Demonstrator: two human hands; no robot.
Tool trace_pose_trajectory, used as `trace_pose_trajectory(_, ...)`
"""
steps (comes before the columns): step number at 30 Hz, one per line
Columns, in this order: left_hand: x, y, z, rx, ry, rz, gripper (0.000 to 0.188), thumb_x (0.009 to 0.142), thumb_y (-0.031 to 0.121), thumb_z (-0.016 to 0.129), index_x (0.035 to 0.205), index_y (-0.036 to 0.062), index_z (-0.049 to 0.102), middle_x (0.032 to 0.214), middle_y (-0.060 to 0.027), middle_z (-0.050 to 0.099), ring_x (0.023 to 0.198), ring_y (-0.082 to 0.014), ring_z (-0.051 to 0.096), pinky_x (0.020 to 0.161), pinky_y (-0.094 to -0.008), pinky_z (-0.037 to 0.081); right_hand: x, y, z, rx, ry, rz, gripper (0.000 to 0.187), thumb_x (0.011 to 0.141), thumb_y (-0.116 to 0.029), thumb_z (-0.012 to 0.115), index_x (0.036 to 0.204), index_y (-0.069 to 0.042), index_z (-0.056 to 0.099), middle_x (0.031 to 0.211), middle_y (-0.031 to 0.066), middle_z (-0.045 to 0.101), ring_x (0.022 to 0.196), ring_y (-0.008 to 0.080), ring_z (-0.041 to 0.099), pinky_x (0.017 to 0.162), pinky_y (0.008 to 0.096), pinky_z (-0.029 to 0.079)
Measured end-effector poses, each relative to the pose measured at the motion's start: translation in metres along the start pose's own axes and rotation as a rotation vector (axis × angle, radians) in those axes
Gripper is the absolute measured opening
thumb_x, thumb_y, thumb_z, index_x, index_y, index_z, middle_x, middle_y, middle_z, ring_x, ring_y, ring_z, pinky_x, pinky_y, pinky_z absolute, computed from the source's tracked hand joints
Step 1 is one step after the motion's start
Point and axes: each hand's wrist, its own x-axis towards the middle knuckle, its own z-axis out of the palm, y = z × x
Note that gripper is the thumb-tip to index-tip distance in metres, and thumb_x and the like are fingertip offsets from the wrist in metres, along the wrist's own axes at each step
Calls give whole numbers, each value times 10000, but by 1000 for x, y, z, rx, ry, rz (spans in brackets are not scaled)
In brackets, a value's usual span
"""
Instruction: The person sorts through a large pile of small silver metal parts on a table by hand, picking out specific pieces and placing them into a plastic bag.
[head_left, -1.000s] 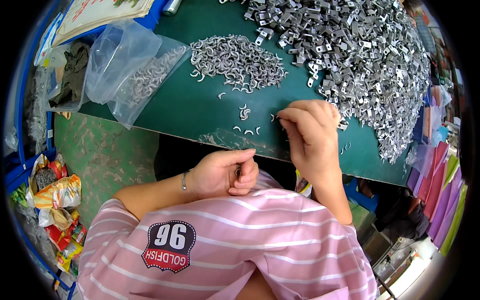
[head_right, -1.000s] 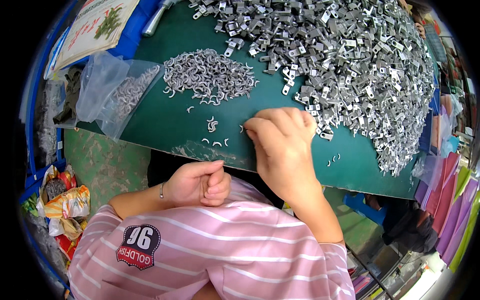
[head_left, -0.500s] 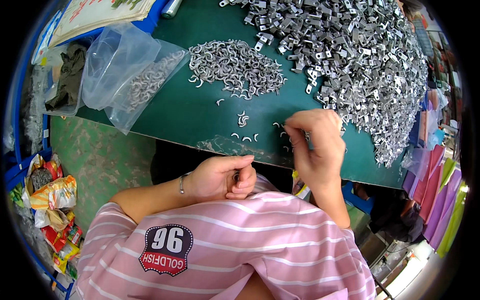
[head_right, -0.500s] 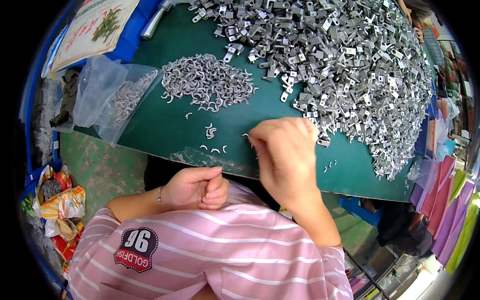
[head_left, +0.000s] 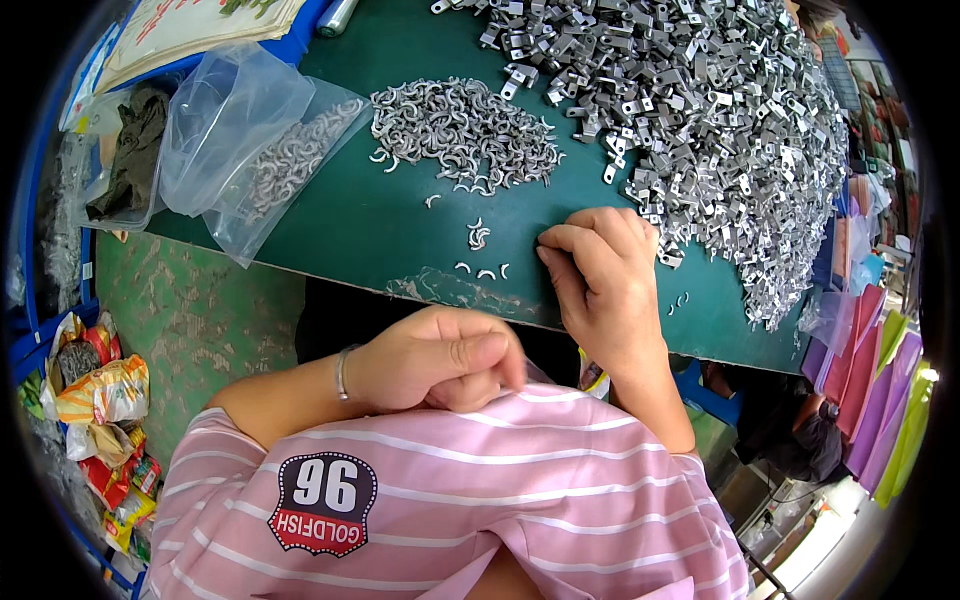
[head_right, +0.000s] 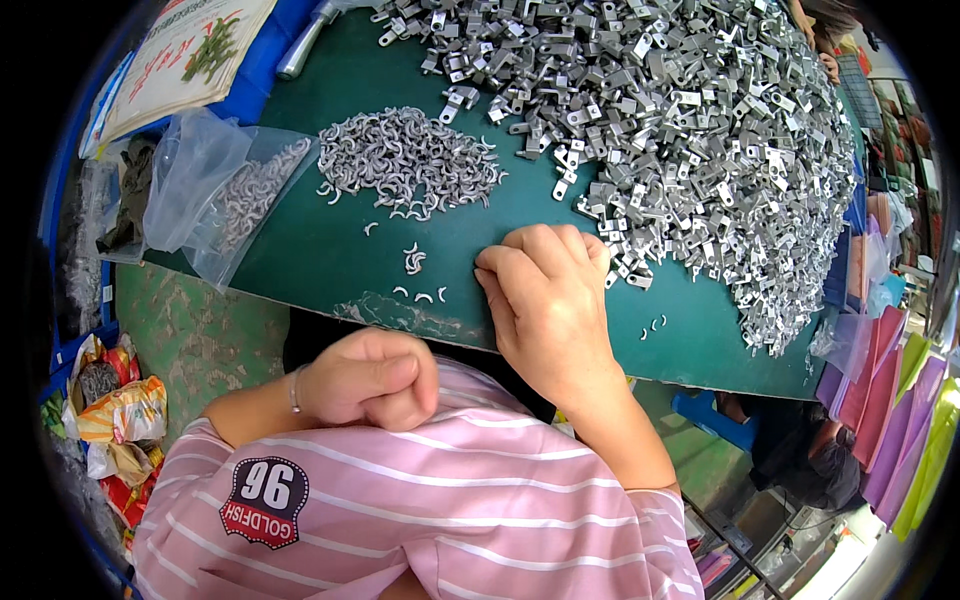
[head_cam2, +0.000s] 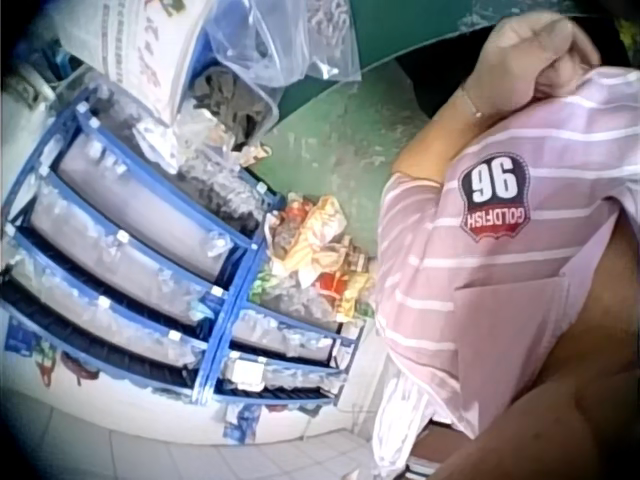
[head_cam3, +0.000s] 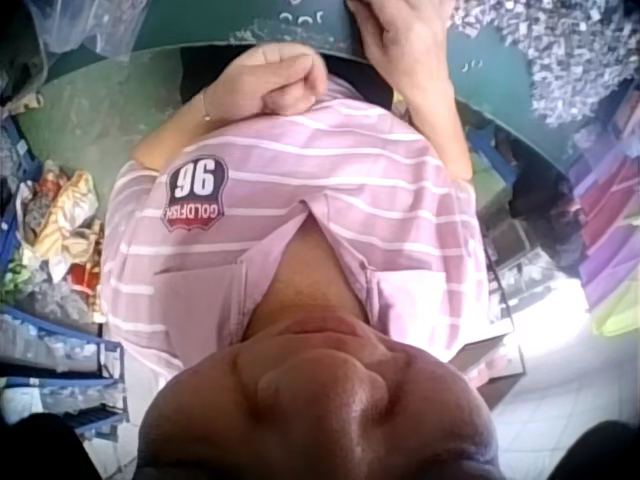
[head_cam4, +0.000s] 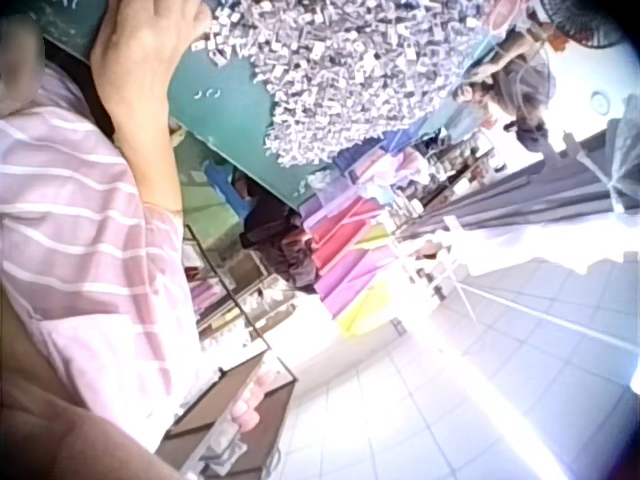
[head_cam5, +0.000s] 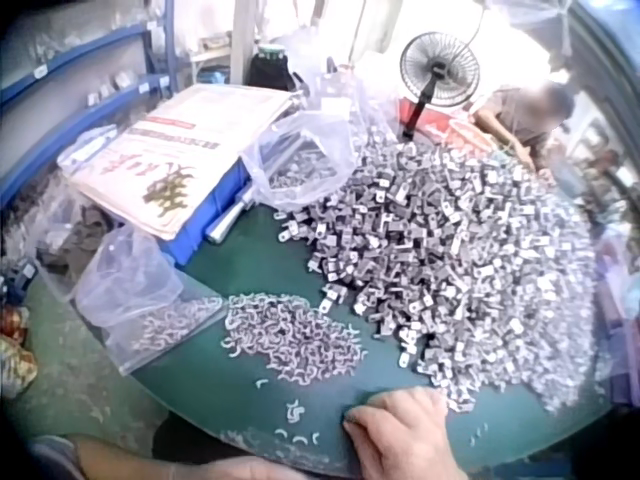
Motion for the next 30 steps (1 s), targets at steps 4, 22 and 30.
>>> trace_pose_trajectory(4,-3,40,44,195,-176,252,311,999,207,482,1119,-77,518,611,-40,461,524,-160,426,532,-294,351,-1,-1,-13,-13,34,20,191,724,19,693,869,-75,612,874,51,587,808,244,541,754,369,350)
trace_pose_trajectory(22,1,23,99,289,-623,693,210,949,193,503,963,-16,483,611,-25,461,504,-160,403,481,-299,299,-4,-31,8,35,-19,-174,264,690,-18,725,942,-80,672,873,26,589,821,226,542,781,367,330)
trace_pose_trajectory(30,-1,21,93,297,-513,656,211,984,186,471,962,-17,522,594,1,420,493,-111,350,455,-271,249,-7,-21,21,52,67,-151,228,703,-8,735,895,-75,630,890,43,602,837,248,555,804,376,356)
